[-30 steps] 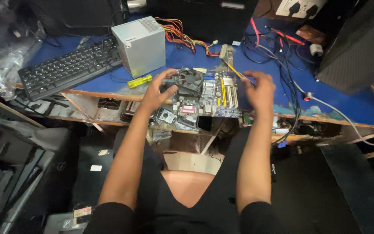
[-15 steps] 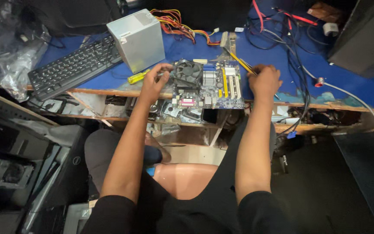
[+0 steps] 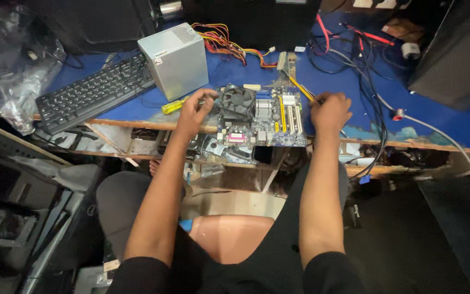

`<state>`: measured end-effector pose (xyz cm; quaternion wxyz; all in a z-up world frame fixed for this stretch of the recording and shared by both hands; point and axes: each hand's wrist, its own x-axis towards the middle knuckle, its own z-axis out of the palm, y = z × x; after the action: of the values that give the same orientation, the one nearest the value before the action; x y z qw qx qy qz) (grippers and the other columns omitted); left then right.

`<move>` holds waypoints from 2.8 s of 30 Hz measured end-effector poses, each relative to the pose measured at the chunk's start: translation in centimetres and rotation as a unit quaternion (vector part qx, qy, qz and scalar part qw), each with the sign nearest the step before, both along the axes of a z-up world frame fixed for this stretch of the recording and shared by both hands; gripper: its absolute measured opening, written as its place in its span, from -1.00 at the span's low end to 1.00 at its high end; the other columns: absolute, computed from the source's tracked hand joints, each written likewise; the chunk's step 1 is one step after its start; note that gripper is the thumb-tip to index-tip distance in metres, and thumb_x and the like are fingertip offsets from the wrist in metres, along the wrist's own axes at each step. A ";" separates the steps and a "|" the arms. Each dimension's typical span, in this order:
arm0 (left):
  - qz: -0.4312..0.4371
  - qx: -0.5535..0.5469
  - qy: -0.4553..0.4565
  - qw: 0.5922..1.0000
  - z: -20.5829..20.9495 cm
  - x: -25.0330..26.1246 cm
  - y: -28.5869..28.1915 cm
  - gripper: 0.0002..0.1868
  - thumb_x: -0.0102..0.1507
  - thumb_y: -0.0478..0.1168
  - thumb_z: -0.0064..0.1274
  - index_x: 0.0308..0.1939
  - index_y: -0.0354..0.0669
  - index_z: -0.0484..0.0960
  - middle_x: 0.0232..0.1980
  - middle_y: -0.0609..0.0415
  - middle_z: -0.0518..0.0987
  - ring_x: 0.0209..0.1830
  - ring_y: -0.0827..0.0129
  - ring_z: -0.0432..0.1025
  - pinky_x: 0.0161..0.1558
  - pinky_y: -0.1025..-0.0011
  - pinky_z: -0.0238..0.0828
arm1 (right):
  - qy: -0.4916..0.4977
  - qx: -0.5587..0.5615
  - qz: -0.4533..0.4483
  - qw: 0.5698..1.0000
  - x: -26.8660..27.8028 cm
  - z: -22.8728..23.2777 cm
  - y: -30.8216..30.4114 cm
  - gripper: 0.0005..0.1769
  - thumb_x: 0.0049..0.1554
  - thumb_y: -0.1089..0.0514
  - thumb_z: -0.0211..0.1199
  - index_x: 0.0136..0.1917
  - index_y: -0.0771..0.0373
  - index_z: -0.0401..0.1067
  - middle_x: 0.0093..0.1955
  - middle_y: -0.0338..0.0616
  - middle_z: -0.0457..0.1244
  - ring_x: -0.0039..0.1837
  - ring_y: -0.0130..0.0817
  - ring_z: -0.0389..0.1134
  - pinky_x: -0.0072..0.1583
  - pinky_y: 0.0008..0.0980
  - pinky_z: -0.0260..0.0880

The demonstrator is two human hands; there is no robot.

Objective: The person uses a yellow screwdriver to loosen and remove a small white connector from a motherboard, then lifts and repositions the board. They continue to probe and adjust components on the board with the screwdriver and a second tool, handling the board and tools throughout.

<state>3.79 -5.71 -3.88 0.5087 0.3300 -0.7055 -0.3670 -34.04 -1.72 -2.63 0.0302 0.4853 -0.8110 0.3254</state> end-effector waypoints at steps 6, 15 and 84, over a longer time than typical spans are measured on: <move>-0.034 -0.006 0.026 0.999 0.6 0.2 -0.2 -0.64 0.43 0.00 0.01 0.10 -0.20 0.60 -0.05 0.22 0.55 -0.09 0.58 0.33 -0.02 0.54 0.26 | 0.071 -0.022 0.005 0.997 0.2 -0.2 -0.5 -0.86 0.04 0.07 0.37 -0.08 -0.02 0.64 0.13 -0.09 0.31 0.29 0.00 0.24 0.21 0.23 0.17; -0.030 0.005 0.041 0.999 0.2 0.6 -0.4 -0.60 0.43 0.03 -0.04 0.11 -0.21 0.60 -0.08 0.22 0.54 -0.09 0.57 0.32 0.00 0.54 0.27 | 0.103 -0.079 0.014 0.991 1.2 -0.9 -0.7 -0.77 0.10 0.11 0.31 0.05 -0.04 0.63 0.08 -0.11 0.31 0.19 -0.04 0.31 0.14 0.18 0.20; -0.040 -0.006 0.501 0.865 11.6 -5.6 7.8 -0.60 0.47 -0.05 -0.09 0.29 -0.19 0.32 0.30 -0.16 0.49 0.27 -0.05 0.49 0.25 0.04 0.49 | 0.049 -0.325 0.308 0.893 8.0 10.6 7.4 -0.86 0.10 0.13 0.42 -0.06 0.16 0.60 -0.20 -0.23 0.30 -0.04 -0.25 0.29 0.10 -0.23 0.12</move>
<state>-1.81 2.09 7.68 0.7805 0.0700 -0.3708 -0.4984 -25.99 5.70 7.98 0.1243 0.6893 -0.4669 0.5398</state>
